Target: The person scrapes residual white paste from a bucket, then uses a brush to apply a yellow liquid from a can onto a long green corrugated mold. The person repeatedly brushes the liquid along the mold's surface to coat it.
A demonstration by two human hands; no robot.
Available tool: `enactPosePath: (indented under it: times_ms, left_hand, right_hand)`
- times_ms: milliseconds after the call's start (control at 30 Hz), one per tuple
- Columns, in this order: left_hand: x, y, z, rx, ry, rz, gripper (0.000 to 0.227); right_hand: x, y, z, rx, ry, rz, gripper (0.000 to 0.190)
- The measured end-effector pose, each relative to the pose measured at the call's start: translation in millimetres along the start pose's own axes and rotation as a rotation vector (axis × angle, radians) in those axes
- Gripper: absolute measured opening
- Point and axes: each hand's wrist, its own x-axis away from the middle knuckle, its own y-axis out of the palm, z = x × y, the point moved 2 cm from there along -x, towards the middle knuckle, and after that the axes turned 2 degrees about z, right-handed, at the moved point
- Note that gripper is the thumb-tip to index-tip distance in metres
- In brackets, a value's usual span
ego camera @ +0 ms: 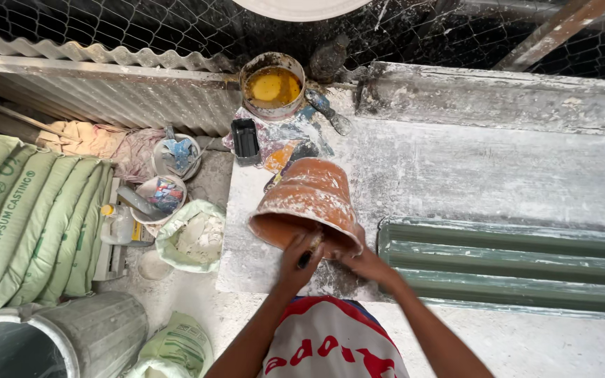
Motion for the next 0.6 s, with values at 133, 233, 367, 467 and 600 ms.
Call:
enactPosePath:
  times_ms: [133, 233, 367, 467, 600]
  left_hand:
    - [-32.1, 2.3, -39.7, -0.065, -0.242, -0.311, 0.032]
    - [-59.8, 1.1, -91.1, -0.421, -0.31, -0.518, 0.02]
    - [-56.6, 45.8, -111.5, -0.419, -0.368, -0.181, 0.019]
    - [-41.2, 73.8, -110.3, -0.299, -0.226, -0.188, 0.02]
    - [-53.2, 42.1, -136.0, -0.17, -0.223, -0.368, 0.025]
  right_hand:
    - [16.4, -52.2, -69.1, 0.188, 0.194, -0.015, 0.114]
    - [17.5, -34.5, -100.6, 0.324, 0.107, 0.031, 0.122]
    - [12.5, 9.1, -92.8, 0.164, -0.119, 0.137, 0.114]
    - [7.8, 13.3, -62.3, 0.104, -0.232, 0.135, 0.112]
    - [7.2, 10.9, -21.4, -0.007, -0.088, 0.131, 0.106]
